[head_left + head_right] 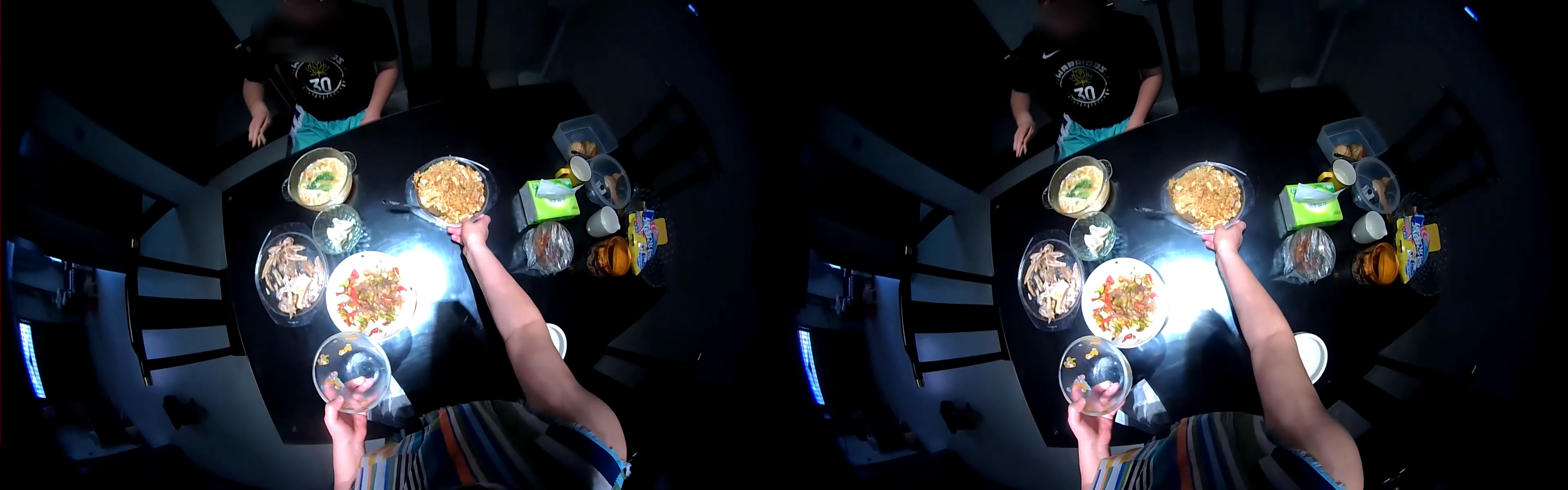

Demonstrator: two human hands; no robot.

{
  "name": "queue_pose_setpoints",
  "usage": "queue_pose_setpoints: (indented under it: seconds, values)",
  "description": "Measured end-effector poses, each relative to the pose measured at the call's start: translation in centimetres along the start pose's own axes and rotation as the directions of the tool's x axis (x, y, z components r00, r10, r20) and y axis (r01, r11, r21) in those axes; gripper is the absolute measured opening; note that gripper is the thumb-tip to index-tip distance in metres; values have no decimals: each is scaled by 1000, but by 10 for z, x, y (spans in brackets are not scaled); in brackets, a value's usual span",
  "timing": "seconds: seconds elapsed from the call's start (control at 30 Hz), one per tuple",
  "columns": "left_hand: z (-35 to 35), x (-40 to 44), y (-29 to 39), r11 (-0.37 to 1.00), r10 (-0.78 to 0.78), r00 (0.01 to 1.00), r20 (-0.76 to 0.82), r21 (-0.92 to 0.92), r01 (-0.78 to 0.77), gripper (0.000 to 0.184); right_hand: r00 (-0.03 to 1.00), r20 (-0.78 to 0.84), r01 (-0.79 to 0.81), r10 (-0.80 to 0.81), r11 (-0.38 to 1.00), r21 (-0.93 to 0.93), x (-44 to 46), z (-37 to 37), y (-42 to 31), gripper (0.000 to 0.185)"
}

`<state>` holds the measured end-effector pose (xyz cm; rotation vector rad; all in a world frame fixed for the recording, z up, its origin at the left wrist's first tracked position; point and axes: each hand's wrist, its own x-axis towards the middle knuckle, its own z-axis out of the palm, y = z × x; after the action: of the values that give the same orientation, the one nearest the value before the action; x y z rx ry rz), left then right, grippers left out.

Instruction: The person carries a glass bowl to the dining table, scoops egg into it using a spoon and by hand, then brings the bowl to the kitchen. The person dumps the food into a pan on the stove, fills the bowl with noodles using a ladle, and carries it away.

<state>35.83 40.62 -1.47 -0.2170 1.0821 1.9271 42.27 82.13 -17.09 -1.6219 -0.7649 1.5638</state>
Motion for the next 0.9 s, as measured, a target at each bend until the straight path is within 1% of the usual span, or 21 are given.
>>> queue_pose_setpoints:
  seconds: [0.03, 0.07, 0.13, 0.17, 0.2, 0.27, 0.3, 0.33, 0.4, 0.5, 0.53, 0.6, 0.63, 0.67, 0.73, 0.77, 0.8, 0.87, 0.9]
  values:
    - [-1, 2, -2, 1000, -6, 1000, 26, -8, 7, 50, 999, -22, 28, -30, 998, -64, 3, -1, 1, 29]
    - [4, 4, -3, 1000, -1, 1000, 13, 12, 0, 47, 997, -42, 52, -58, 990, -131, 7, -4, 1, 29]
    - [13, 5, -6, 998, 8, 1000, -17, 55, -7, 42, 992, 15, 126, -127, 957, -262, 16, -18, 3, 25]
    - [13, 5, -8, 999, 1, 1000, -7, 51, 0, 43, 986, 53, 167, -159, 929, -331, 22, -27, 4, 23]
    - [15, 7, -7, 999, -5, 1000, 3, 54, 5, 43, 979, 87, 203, -183, 904, -376, 26, -31, 0, 26]
    - [17, 6, -7, 998, -21, 1000, 18, 62, 20, 44, 949, 246, 291, -198, 852, -435, 52, -44, 5, 32]
    - [18, 6, -7, 998, -20, 1000, 12, 66, 19, 45, 931, 322, 309, -175, 847, -433, 57, -49, 0, 35]
    - [21, 4, -7, 997, -20, 1000, 1, 75, 20, 45, 907, 398, 338, -139, 803, -491, 62, -53, -4, 38]
    - [21, 3, -9, 997, -25, 1000, 2, 79, 25, 45, 869, 485, 380, -93, 753, -537, 65, -56, -14, 36]
    - [16, 5, -12, 996, -32, 999, 15, 84, 31, 44, 869, 437, 480, -232, 614, -626, 40, -61, -24, 31]
    - [16, 4, -13, 997, -26, 1000, 15, 77, 25, 43, 630, 480, 703, -611, 185, -687, 39, -71, -8, 36]
    - [25, 1, -13, 998, -11, 1000, 1, 65, 11, 43, 663, 516, 701, -542, 208, -682, -29, -86, -24, 42]
    - [19, 1, -13, 999, -34, 997, 70, -13, 35, 51, 682, 532, 693, -502, 212, -689, -53, -97, -22, 43]
    - [19, 3, -16, 999, -29, 997, 73, -25, 31, 51, 698, 548, 686, -461, 211, -697, -70, -107, -17, 45]
    - [20, 4, -17, 999, -42, 995, 90, -12, 43, 52, 671, 613, 737, -417, 284, -613, -90, -124, -4, 47]
    - [21, 4, -19, 999, -42, 996, 77, -11, 43, 53, 665, 674, 745, -320, 337, -575, -100, -129, -2, 50]
    - [22, 5, -20, 999, -51, 995, 86, -7, 51, 54, 507, 723, 861, -470, 235, -451, -101, -127, 14, 50]
    - [19, 6, -23, 998, -63, 992, 105, 24, 61, 55, 617, 700, 744, -361, 558, -368, -105, -130, 29, 43]
    - [21, 5, -24, 998, -62, 992, 112, 24, 60, 55, 638, 641, 739, -427, 573, -354, -104, -125, 29, 29]
